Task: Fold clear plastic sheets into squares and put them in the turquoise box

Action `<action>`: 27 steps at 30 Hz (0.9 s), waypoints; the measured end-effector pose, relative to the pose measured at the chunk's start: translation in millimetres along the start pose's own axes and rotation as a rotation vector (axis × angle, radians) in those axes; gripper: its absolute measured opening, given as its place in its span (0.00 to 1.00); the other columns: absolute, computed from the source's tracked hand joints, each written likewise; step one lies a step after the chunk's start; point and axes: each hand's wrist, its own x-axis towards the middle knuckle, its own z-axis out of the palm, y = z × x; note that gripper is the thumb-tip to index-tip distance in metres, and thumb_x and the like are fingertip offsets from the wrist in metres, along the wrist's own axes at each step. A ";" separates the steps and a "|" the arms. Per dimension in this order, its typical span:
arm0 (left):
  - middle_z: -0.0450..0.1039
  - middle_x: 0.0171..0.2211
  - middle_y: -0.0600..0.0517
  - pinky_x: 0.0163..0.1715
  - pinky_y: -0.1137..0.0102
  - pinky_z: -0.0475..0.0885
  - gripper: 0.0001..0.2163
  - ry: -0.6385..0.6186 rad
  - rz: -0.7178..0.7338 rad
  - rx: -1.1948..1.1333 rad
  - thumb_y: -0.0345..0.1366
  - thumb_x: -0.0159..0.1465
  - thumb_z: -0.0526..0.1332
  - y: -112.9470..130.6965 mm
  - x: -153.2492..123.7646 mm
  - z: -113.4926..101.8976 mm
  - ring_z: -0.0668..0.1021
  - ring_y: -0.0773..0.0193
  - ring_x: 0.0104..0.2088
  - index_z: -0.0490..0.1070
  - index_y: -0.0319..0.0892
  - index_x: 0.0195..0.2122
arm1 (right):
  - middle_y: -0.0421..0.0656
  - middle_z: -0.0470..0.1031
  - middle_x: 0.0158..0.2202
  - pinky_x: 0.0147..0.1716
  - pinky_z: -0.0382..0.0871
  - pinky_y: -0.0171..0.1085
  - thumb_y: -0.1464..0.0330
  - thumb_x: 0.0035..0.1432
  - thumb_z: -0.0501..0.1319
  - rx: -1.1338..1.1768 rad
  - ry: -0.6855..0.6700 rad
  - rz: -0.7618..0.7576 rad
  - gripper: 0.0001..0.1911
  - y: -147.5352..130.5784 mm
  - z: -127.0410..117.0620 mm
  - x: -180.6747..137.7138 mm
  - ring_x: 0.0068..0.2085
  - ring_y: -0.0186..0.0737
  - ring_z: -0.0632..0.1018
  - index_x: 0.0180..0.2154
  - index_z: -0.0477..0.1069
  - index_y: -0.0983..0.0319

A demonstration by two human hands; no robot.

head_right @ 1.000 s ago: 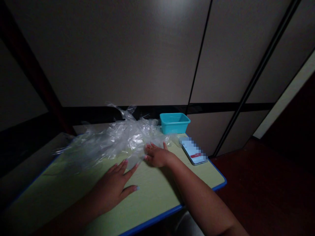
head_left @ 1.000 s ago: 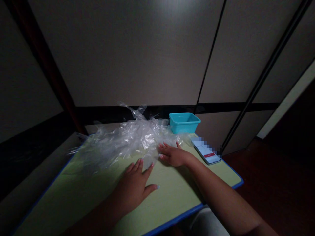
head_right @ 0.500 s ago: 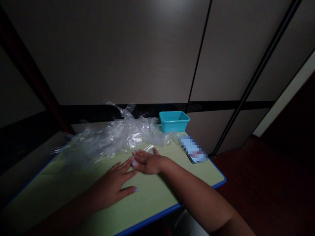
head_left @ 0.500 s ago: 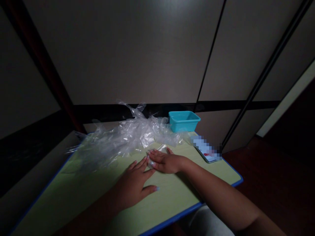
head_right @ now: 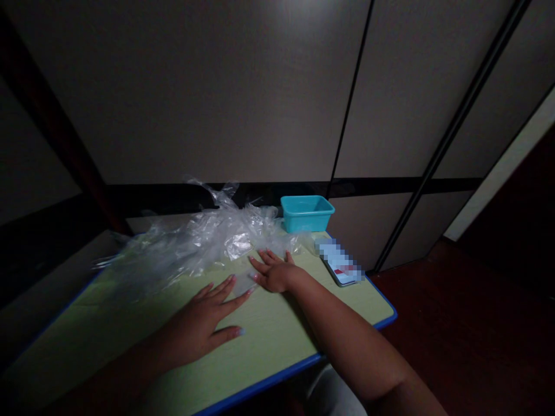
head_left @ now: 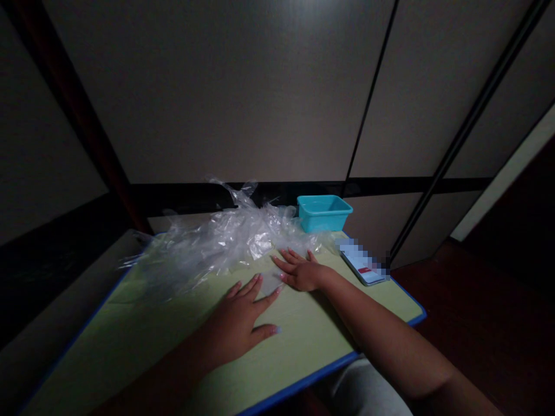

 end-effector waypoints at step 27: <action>0.43 0.63 0.44 0.55 0.48 0.46 0.27 0.006 -0.080 -0.028 0.58 0.58 0.48 -3.0 -2.9 6.5 0.42 0.48 0.62 0.60 0.53 0.56 | 0.42 0.38 0.64 0.55 0.21 0.58 0.54 0.63 0.36 0.126 -0.026 -0.224 0.30 -29.5 -0.9 -11.4 0.64 0.42 0.41 0.63 0.36 0.58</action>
